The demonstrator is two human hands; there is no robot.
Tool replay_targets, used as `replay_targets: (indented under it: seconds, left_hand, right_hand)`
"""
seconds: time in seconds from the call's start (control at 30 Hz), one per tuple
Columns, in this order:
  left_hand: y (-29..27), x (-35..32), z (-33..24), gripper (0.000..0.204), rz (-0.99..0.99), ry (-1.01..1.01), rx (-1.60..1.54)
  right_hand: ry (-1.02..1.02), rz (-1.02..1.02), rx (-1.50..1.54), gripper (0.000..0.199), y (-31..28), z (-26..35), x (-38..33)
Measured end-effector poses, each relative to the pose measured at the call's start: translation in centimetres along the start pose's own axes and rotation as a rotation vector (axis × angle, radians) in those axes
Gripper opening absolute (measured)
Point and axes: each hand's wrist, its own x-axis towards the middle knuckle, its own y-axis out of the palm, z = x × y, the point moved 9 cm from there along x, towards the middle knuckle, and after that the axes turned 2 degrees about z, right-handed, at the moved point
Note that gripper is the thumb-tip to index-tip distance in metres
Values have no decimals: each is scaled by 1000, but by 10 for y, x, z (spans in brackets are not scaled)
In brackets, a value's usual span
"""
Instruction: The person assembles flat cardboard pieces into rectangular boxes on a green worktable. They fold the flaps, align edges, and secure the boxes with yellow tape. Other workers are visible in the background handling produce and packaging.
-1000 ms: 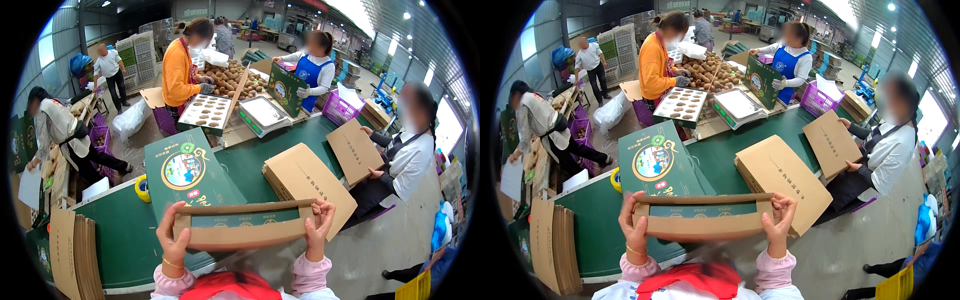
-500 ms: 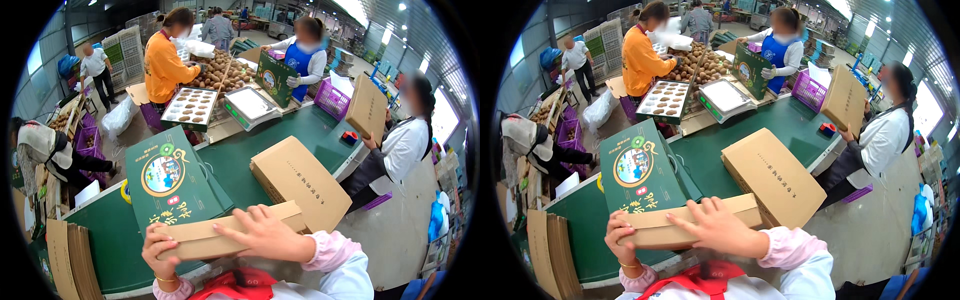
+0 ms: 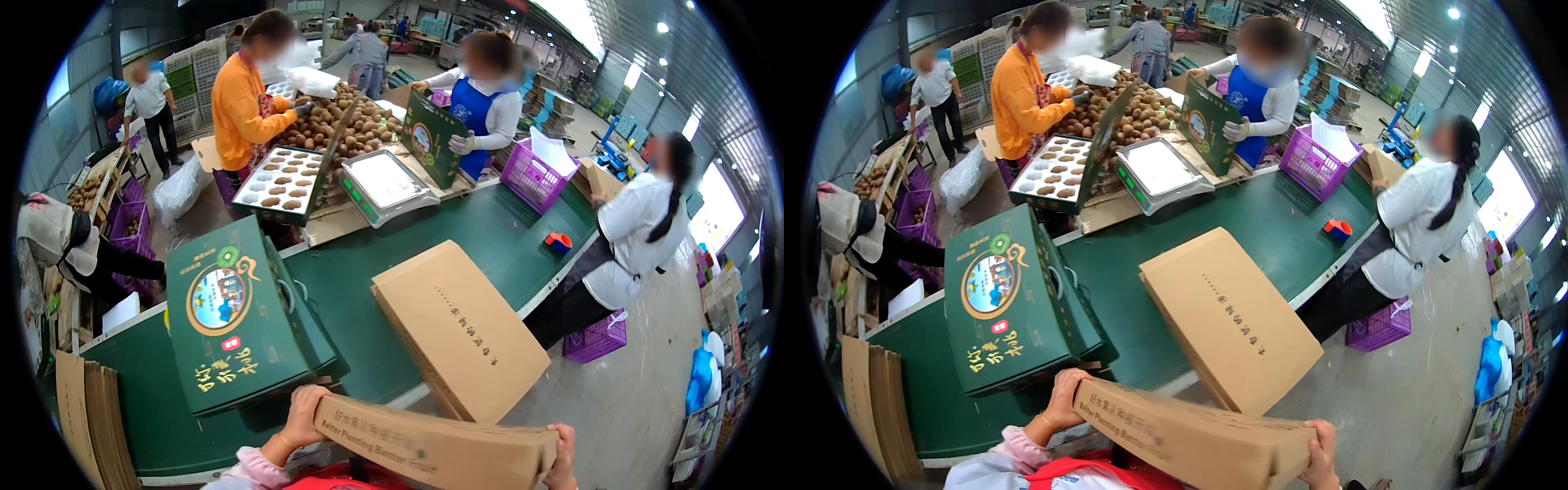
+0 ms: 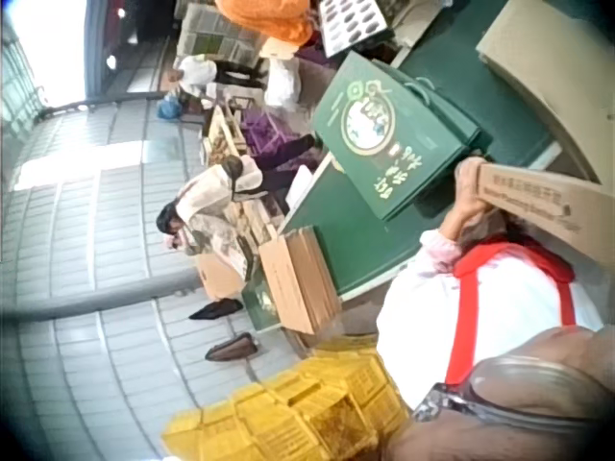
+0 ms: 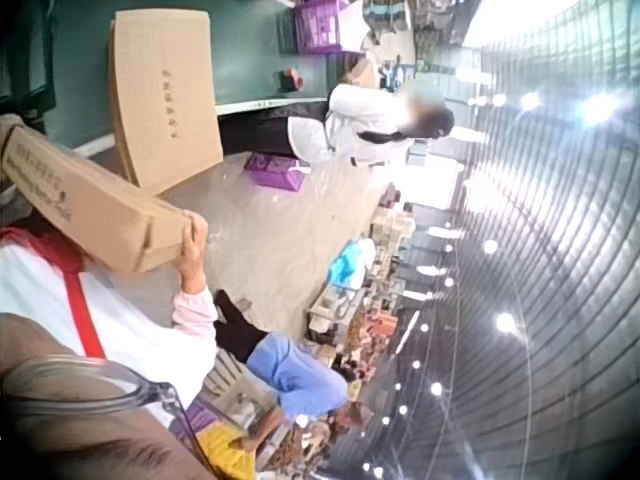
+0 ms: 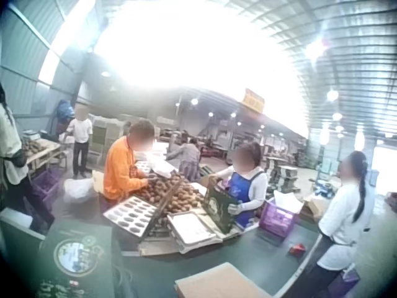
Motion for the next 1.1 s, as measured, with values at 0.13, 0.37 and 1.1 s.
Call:
replay_targets:
  seconds: [0.13,0.37,1.1]
  left_hand:
    - [-10,73,-95,82,342,159,-2]
    - [18,325,-196,102,669,477,538]
    - [308,192,13,102,-64,-640,-1763]
  right_hand:
    - [202,-138,-23,71,-17,-38,-76]
    - [1029,-793,790,79,87,-146,-161]
    - [1392,-917,1428,61,241,-193,-156]
